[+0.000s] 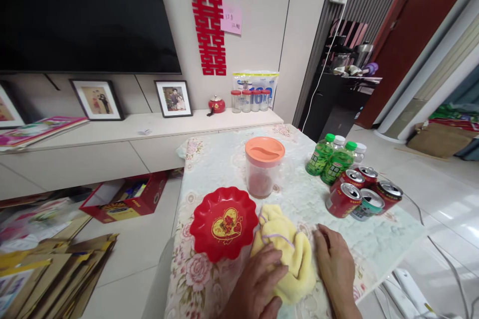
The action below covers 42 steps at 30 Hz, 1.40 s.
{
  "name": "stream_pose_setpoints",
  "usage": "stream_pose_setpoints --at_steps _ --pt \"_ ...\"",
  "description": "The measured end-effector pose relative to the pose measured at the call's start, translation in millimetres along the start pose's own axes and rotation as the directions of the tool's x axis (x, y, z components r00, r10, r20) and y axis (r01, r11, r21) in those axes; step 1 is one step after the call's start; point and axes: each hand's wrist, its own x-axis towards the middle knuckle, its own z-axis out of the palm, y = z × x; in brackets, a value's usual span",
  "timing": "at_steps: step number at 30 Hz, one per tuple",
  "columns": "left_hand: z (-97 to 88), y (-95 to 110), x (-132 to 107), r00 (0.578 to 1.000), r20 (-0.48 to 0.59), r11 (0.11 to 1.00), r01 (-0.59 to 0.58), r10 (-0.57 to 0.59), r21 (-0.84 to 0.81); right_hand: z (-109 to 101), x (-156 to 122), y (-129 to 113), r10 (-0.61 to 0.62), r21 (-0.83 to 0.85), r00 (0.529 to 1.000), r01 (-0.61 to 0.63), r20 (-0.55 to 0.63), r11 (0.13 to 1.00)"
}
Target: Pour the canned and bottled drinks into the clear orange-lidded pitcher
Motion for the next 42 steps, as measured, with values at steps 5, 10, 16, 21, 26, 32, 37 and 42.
stream_pose_setpoints --at_steps 5,10,16,21,26,32,37,42 --pt "-21.3 5.3 -35.7 0.949 -0.245 0.979 0.183 -0.199 -0.088 -5.8 -21.9 1.5 0.092 0.174 0.995 -0.099 0.045 0.980" --pt "-85.5 29.4 -32.4 0.817 0.201 0.770 0.576 -0.540 -0.275 -23.5 -49.7 -24.0 -0.023 0.207 1.000 0.019 0.018 0.978" --pt "-139.7 47.8 -2.9 0.711 0.162 0.728 0.652 -0.684 0.211 -17.2 -78.5 -112.7 -0.540 0.308 0.835 0.488 0.109 0.817" --pt "-152.8 61.6 4.3 0.788 -0.143 0.694 0.600 -0.599 0.397 -15.5 -98.1 -167.3 -0.595 0.299 0.770 0.526 0.230 0.796" --pt "-147.9 60.2 0.8 0.828 -0.447 0.689 0.541 -0.337 0.482 -24.7 -106.5 -183.0 -0.555 0.140 0.832 0.553 -0.029 0.821" --pt "-123.5 37.7 -17.1 0.837 -0.490 0.721 0.495 -0.245 0.484 9.1 -99.6 -166.7 -0.594 0.076 0.804 0.593 -0.011 0.801" --pt "-118.5 36.1 -19.8 0.828 -0.514 0.726 0.494 -0.225 0.478 13.4 -104.6 -159.9 -0.595 0.073 0.792 0.607 -0.134 0.791" --pt "-119.6 38.8 -15.7 0.828 -0.514 0.732 0.492 -0.227 0.470 4.4 -103.8 -163.5 -0.617 0.067 0.780 0.624 -0.099 0.778"
